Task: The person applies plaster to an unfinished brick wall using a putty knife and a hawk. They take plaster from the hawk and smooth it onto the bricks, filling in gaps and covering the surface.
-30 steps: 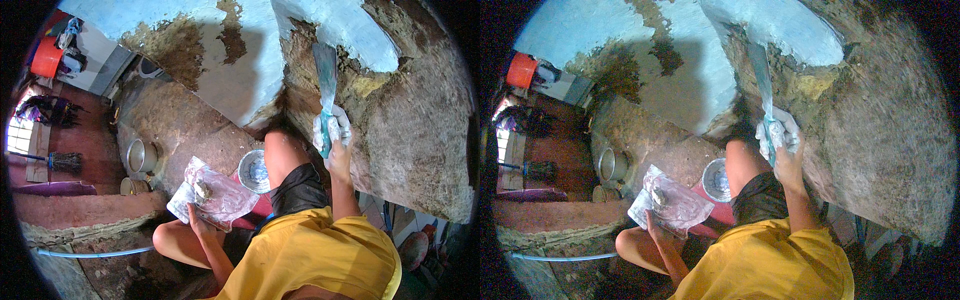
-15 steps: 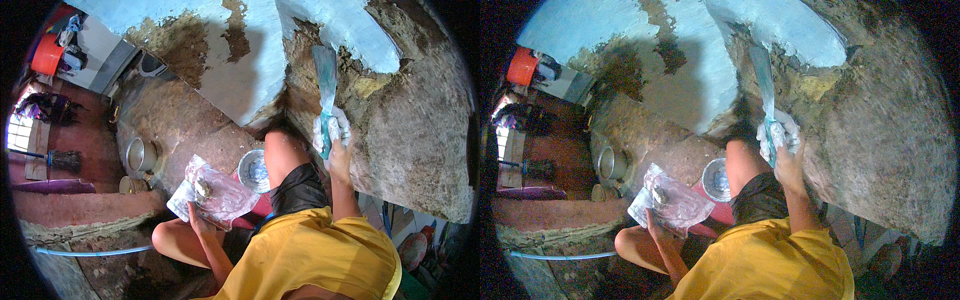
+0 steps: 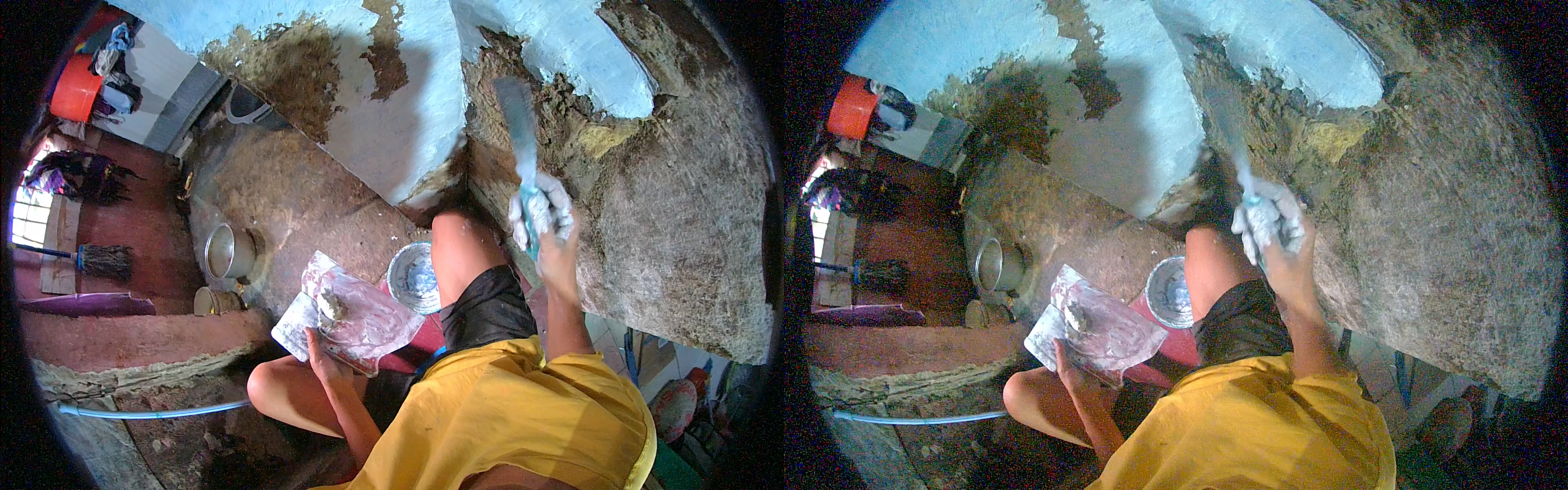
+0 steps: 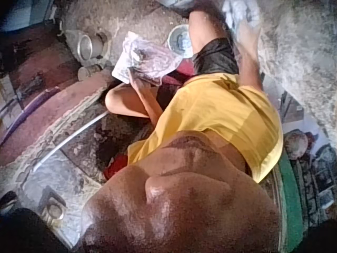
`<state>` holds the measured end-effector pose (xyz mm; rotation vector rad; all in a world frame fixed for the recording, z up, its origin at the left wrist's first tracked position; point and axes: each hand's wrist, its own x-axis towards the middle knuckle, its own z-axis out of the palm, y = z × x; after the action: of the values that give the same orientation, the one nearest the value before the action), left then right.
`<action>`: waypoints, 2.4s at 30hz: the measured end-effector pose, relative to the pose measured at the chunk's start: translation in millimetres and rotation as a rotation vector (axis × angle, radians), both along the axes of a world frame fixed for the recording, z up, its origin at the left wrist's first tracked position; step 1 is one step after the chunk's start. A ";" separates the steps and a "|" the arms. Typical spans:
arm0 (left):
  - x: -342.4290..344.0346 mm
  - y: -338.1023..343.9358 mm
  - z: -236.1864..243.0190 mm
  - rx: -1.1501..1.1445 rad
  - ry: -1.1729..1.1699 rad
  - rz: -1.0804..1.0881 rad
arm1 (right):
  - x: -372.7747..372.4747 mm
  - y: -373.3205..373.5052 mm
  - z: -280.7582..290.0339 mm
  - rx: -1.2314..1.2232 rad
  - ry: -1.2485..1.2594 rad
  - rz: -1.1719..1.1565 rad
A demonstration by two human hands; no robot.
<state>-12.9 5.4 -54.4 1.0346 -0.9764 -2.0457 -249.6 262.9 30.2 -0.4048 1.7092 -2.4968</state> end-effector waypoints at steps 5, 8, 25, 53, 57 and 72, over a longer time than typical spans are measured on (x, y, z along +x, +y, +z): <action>-24.3 31.9 41.5 0.082 0.073 0.009 | 19.0 19.5 14.0 0.322 0.184 -0.006; -25.7 31.5 49.6 0.079 -0.085 0.055 | 31.2 37.3 39.3 0.483 0.144 -0.052; 4.4 8.3 -2.9 0.332 0.171 0.058 | 33.3 90.4 173.3 1.801 0.689 -0.270; -1.0 6.1 -7.6 0.299 0.053 0.080 | 34.8 78.3 212.8 1.869 0.828 -0.407; -0.4 5.6 -9.0 0.305 0.055 0.080 | 30.5 82.7 209.8 1.995 0.816 -0.356; -2.2 5.9 -9.6 0.306 0.025 0.082 | 18.6 78.9 197.6 1.952 0.925 -0.328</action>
<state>-15.1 11.3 -64.0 1.1795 -0.6083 -2.1766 -231.0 341.7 227.8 -0.9300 3.3828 0.4002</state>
